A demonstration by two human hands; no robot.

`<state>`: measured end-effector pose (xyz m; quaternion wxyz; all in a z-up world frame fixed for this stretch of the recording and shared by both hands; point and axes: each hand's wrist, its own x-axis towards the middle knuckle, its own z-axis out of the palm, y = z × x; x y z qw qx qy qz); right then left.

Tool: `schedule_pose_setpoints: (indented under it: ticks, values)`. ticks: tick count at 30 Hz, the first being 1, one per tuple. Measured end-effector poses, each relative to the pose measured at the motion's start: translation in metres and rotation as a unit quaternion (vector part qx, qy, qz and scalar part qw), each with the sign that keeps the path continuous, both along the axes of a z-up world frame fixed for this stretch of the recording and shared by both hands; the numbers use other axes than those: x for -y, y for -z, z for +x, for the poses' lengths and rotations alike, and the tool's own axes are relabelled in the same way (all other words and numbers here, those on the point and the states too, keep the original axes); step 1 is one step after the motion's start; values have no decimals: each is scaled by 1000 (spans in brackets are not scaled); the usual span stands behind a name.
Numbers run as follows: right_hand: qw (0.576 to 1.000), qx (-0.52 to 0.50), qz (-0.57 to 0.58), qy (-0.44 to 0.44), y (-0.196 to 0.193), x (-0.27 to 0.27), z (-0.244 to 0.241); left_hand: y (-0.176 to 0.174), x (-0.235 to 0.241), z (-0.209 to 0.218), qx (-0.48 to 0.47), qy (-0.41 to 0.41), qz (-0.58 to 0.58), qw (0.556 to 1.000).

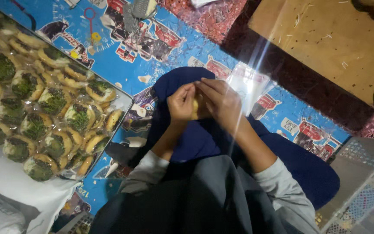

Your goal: The person sits on the floor and repeatedly picks up ring-shaped pastries, places each into a clear plastic bag, and sets the sealed bag into a white plastic basket. The workspace includes a tray of pastries, a stack of bags, and a basket for finished units.

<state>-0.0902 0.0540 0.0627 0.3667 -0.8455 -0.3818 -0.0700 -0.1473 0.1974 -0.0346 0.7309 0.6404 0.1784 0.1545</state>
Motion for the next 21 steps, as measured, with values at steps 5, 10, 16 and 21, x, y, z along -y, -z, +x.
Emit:
schedule_pose_setpoints:
  ticks: [5,10,16,21]
  values:
    - [998,-69,13,0,36,14,23,-20,4,-4,44,29,263,963]
    - [918,-189,-239,254,78,71,76,-66,17,2,14,-77,24,997]
    - [898,-419,135,15,173,94,-37,-84,38,-8,127,5,308,943]
    - [567,-661,487,-73,231,62,-19,-52,-5,15,-54,-23,-35,998]
